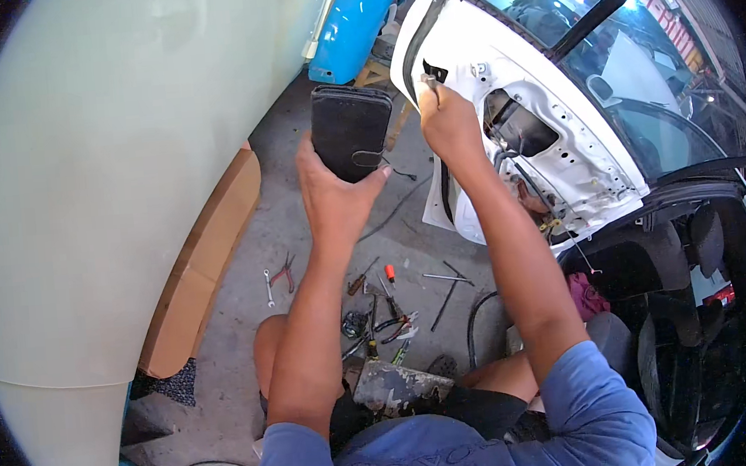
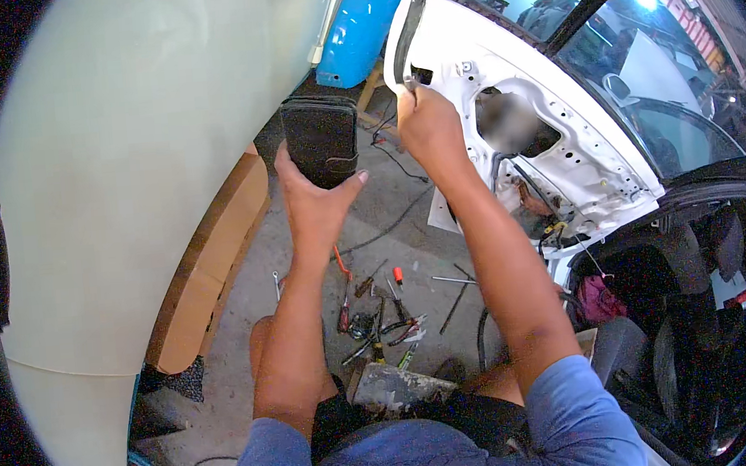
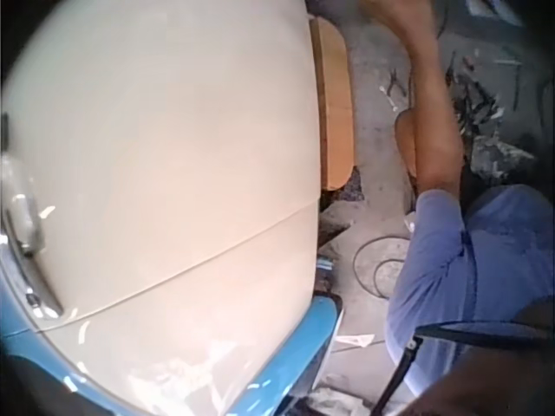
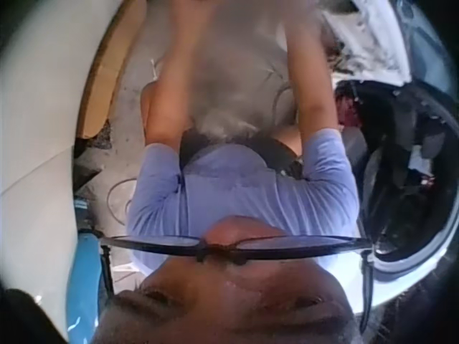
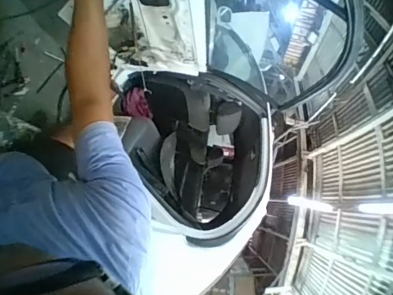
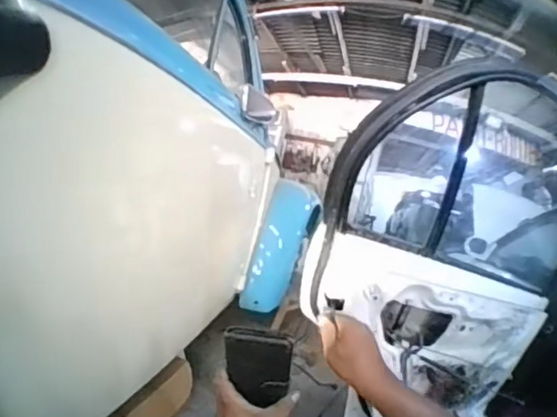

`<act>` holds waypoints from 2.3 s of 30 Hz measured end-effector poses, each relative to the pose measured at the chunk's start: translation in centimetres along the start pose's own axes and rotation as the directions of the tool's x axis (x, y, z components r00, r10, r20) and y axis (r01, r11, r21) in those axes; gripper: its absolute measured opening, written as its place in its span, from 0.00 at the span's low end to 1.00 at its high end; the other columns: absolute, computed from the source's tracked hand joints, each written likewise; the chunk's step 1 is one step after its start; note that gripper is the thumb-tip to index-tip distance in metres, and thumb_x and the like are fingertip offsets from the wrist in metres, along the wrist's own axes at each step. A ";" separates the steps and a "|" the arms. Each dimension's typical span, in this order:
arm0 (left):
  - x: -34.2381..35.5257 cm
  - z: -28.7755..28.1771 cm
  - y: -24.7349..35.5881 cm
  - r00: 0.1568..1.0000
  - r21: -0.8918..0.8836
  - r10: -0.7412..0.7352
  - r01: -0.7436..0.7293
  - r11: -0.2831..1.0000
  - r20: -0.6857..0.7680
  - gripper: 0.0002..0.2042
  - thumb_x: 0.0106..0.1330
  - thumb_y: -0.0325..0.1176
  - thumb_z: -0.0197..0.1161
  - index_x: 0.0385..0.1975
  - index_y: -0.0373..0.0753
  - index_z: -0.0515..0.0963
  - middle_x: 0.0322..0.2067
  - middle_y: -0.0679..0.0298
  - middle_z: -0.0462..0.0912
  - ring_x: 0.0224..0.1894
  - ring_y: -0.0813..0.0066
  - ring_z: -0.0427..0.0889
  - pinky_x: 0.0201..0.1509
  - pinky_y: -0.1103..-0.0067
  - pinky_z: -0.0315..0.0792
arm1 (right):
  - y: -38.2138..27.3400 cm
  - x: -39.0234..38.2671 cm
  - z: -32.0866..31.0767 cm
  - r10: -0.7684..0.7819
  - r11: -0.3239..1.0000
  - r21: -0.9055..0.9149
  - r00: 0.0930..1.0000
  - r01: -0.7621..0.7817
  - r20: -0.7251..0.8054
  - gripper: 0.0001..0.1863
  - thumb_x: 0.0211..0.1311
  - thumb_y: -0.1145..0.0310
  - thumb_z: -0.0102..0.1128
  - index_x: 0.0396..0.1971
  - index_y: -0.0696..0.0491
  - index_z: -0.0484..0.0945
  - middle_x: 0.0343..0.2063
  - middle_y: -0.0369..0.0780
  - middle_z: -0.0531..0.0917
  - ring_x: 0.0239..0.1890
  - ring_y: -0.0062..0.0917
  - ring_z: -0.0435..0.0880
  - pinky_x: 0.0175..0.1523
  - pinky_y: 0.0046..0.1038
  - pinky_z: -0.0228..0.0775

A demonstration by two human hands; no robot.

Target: Disassembling and repairing a car door interior panel and electrical components.

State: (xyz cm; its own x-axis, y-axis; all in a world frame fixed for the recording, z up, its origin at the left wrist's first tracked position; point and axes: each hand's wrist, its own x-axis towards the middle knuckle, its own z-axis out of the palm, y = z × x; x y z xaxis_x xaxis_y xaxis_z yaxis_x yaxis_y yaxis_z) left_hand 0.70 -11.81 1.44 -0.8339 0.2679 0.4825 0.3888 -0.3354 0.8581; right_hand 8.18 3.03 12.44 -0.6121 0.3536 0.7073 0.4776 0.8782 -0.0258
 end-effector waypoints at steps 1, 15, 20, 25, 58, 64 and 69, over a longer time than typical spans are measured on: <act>-0.1 -0.1 0.0 1.000 -0.003 -0.006 0.006 1.000 0.003 0.46 0.45 0.31 0.79 0.67 0.32 0.61 0.55 0.46 0.72 0.54 0.51 0.76 0.62 0.64 0.70 | -0.2 -0.1 0.1 0.115 0.986 0.117 0.993 -0.115 0.010 0.13 0.68 0.66 0.57 0.41 0.60 0.84 0.33 0.50 0.86 0.31 0.39 0.85 0.36 0.33 0.77; 0.0 -0.7 0.5 0.998 -0.033 -0.055 0.055 0.998 0.007 0.46 0.45 0.31 0.80 0.67 0.31 0.61 0.56 0.46 0.72 0.54 0.51 0.76 0.62 0.64 0.70 | 1.7 0.1 0.0 0.451 -0.071 0.877 0.769 -0.475 0.453 0.15 0.66 0.74 0.61 0.50 0.63 0.78 0.39 0.46 0.86 0.33 0.34 0.85 0.42 0.30 0.78; -0.3 -0.8 0.3 1.000 -0.011 -0.009 0.009 1.000 0.019 0.46 0.45 0.31 0.80 0.67 0.31 0.61 0.55 0.46 0.72 0.54 0.51 0.76 0.62 0.64 0.70 | 1.2 -0.7 -0.7 -0.029 0.999 0.027 0.994 0.032 -0.109 0.13 0.67 0.74 0.57 0.49 0.62 0.75 0.39 0.48 0.85 0.32 0.41 0.85 0.42 0.36 0.78; -0.4 -0.9 0.3 1.000 0.034 0.003 -0.002 0.999 -0.018 0.46 0.45 0.31 0.80 0.67 0.31 0.61 0.55 0.46 0.73 0.54 0.52 0.76 0.62 0.64 0.70 | -0.4 0.0 -1.2 -0.228 0.770 -0.544 0.940 0.333 0.254 0.10 0.70 0.71 0.53 0.45 0.61 0.74 0.37 0.49 0.85 0.36 0.47 0.84 0.45 0.41 0.76; -0.9 -1.1 -0.2 0.998 0.014 -0.058 0.058 0.998 -0.031 0.47 0.44 0.32 0.80 0.67 0.30 0.60 0.56 0.45 0.73 0.54 0.51 0.77 0.62 0.66 0.71 | 0.3 0.4 -2.7 -0.211 0.884 -0.368 0.949 0.288 0.235 0.12 0.69 0.67 0.55 0.44 0.59 0.79 0.34 0.50 0.83 0.34 0.43 0.82 0.44 0.39 0.74; -0.8 -1.1 0.1 0.997 0.023 -0.045 0.046 0.999 -0.063 0.47 0.44 0.31 0.80 0.66 0.31 0.61 0.56 0.46 0.73 0.54 0.51 0.77 0.62 0.66 0.71 | 1.7 0.8 -0.8 -0.163 0.936 -0.249 0.932 0.250 0.323 0.09 0.70 0.66 0.52 0.39 0.55 0.78 0.31 0.49 0.81 0.32 0.45 0.79 0.42 0.43 0.72; -0.9 -1.2 0.6 0.997 0.041 -0.057 0.059 0.997 -0.056 0.47 0.44 0.31 0.80 0.66 0.31 0.61 0.56 0.46 0.73 0.54 0.51 0.77 0.62 0.66 0.71 | 0.8 -1.0 1.6 0.161 0.901 0.394 0.983 -0.182 0.087 0.09 0.68 0.66 0.55 0.39 0.56 0.79 0.30 0.49 0.81 0.30 0.47 0.77 0.40 0.41 0.71</act>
State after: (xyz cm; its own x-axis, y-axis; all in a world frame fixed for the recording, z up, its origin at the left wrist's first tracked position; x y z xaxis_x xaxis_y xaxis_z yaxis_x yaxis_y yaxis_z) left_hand 1.18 -13.35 1.27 -0.8755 0.2354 0.4221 0.3541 -0.2818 0.8917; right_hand 8.13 3.88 10.57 -0.5799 0.5169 0.6297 0.2935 0.8536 -0.4304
